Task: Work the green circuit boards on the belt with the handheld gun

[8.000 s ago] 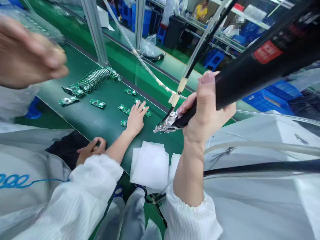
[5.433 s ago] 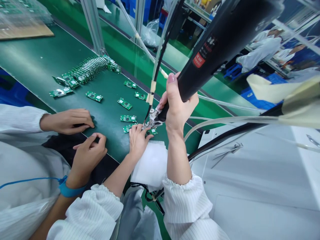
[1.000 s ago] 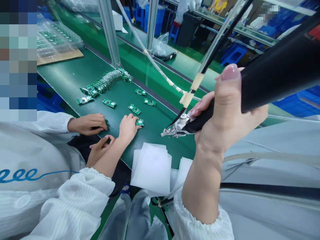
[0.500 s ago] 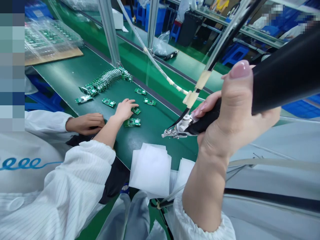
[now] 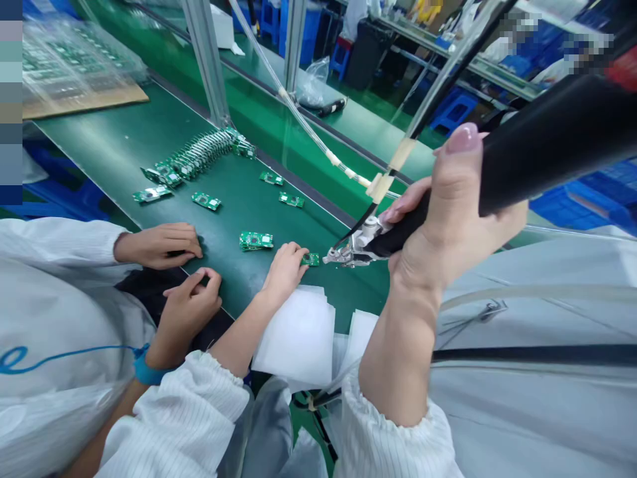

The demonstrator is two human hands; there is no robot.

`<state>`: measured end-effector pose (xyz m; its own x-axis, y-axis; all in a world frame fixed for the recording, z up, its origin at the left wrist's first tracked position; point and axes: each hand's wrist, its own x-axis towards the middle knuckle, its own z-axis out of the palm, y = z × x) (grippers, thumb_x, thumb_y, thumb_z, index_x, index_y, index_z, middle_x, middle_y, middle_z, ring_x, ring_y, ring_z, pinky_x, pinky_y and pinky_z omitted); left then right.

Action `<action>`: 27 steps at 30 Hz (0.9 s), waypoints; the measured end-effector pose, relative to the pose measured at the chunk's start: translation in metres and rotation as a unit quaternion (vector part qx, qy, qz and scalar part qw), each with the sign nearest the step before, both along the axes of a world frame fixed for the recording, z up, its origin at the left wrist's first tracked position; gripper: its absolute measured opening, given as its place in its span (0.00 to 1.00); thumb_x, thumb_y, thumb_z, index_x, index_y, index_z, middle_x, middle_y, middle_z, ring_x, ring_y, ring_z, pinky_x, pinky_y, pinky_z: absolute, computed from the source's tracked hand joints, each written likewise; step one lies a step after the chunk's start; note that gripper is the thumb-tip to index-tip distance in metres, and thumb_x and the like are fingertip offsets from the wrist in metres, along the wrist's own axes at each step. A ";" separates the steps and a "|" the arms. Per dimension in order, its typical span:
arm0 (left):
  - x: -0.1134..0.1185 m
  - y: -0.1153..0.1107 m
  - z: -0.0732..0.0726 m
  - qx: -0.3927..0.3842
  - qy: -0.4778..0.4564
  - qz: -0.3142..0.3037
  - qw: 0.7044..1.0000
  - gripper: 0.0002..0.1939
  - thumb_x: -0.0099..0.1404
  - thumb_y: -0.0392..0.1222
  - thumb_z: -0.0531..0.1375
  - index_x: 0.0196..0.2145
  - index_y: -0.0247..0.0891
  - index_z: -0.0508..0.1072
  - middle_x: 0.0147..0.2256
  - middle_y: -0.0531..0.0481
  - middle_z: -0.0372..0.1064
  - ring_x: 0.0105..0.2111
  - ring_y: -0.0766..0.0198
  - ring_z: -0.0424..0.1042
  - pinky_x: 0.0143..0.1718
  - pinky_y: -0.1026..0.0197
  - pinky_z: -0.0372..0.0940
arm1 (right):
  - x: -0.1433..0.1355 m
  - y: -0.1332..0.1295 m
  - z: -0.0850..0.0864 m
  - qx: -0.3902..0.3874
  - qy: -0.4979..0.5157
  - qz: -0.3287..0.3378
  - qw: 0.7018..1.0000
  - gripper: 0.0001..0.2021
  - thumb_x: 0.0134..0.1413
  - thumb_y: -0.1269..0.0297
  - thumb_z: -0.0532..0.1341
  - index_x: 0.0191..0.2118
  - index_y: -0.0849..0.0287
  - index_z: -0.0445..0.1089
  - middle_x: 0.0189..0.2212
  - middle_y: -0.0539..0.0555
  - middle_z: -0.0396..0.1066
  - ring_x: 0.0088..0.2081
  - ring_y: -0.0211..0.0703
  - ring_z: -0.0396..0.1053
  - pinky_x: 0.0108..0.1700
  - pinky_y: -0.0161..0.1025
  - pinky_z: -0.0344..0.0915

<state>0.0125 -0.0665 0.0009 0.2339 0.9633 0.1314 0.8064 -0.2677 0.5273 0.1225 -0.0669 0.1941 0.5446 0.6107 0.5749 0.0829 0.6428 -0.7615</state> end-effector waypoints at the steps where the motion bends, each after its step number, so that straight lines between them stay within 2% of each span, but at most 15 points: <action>1: 0.002 -0.005 -0.006 0.003 -0.007 0.005 1.000 0.14 0.61 0.33 0.65 0.46 0.37 0.75 0.43 0.45 0.70 0.45 0.55 0.69 0.50 0.55 0.65 | 0.001 0.001 -0.001 -0.002 -0.004 0.001 1.000 0.09 0.54 0.64 0.65 0.26 0.54 0.67 0.19 0.41 0.59 0.14 0.30 0.60 0.12 0.31 0.56; 4: -0.001 -0.004 -0.014 0.012 -0.022 0.014 1.000 0.15 0.62 0.35 0.65 0.47 0.35 0.75 0.44 0.43 0.68 0.46 0.54 0.67 0.51 0.54 0.65 | 0.005 0.002 -0.004 0.002 -0.019 -0.003 1.000 0.08 0.55 0.62 0.65 0.27 0.52 0.67 0.19 0.41 0.58 0.13 0.29 0.59 0.13 0.30 0.57; 9: -0.007 0.010 -0.015 0.019 -0.021 0.012 1.000 0.21 0.58 0.37 0.69 0.49 0.36 0.74 0.44 0.44 0.67 0.46 0.52 0.66 0.51 0.52 0.64 | 0.005 0.001 -0.005 -0.003 -0.025 -0.007 1.000 0.09 0.57 0.61 0.64 0.28 0.53 0.67 0.18 0.41 0.59 0.14 0.29 0.59 0.14 0.31 0.58; 15: -0.008 0.014 -0.016 0.017 -0.015 -0.010 1.000 0.14 0.56 0.40 0.71 0.40 0.37 0.78 0.37 0.47 0.68 0.43 0.52 0.67 0.47 0.53 0.65 | 0.004 -0.003 -0.003 -0.017 -0.018 0.010 1.000 0.09 0.56 0.60 0.64 0.27 0.53 0.66 0.18 0.42 0.58 0.14 0.32 0.59 0.14 0.34 0.58; 21: -0.008 0.010 -0.019 0.027 -0.028 -0.017 0.999 0.23 0.53 0.44 0.73 0.46 0.39 0.76 0.40 0.47 0.68 0.43 0.53 0.66 0.46 0.53 0.65 | 0.005 -0.006 -0.006 -0.016 -0.039 0.018 0.999 0.08 0.58 0.57 0.64 0.30 0.51 0.68 0.19 0.42 0.59 0.15 0.32 0.61 0.16 0.34 0.59; 27: -0.005 0.012 -0.021 0.042 -0.049 -0.006 0.998 0.13 0.54 0.39 0.72 0.37 0.40 0.78 0.38 0.49 0.69 0.41 0.56 0.66 0.46 0.54 0.65 | 0.004 -0.006 -0.005 -0.022 -0.047 0.017 0.999 0.09 0.58 0.58 0.63 0.29 0.52 0.66 0.21 0.42 0.59 0.16 0.31 0.62 0.17 0.33 0.60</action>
<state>0.0080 -0.0550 -0.0202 0.2279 0.9450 0.2345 0.7478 -0.3241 0.5795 0.1268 -0.0728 0.1894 0.4680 0.6542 0.5942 0.1332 0.6125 -0.7792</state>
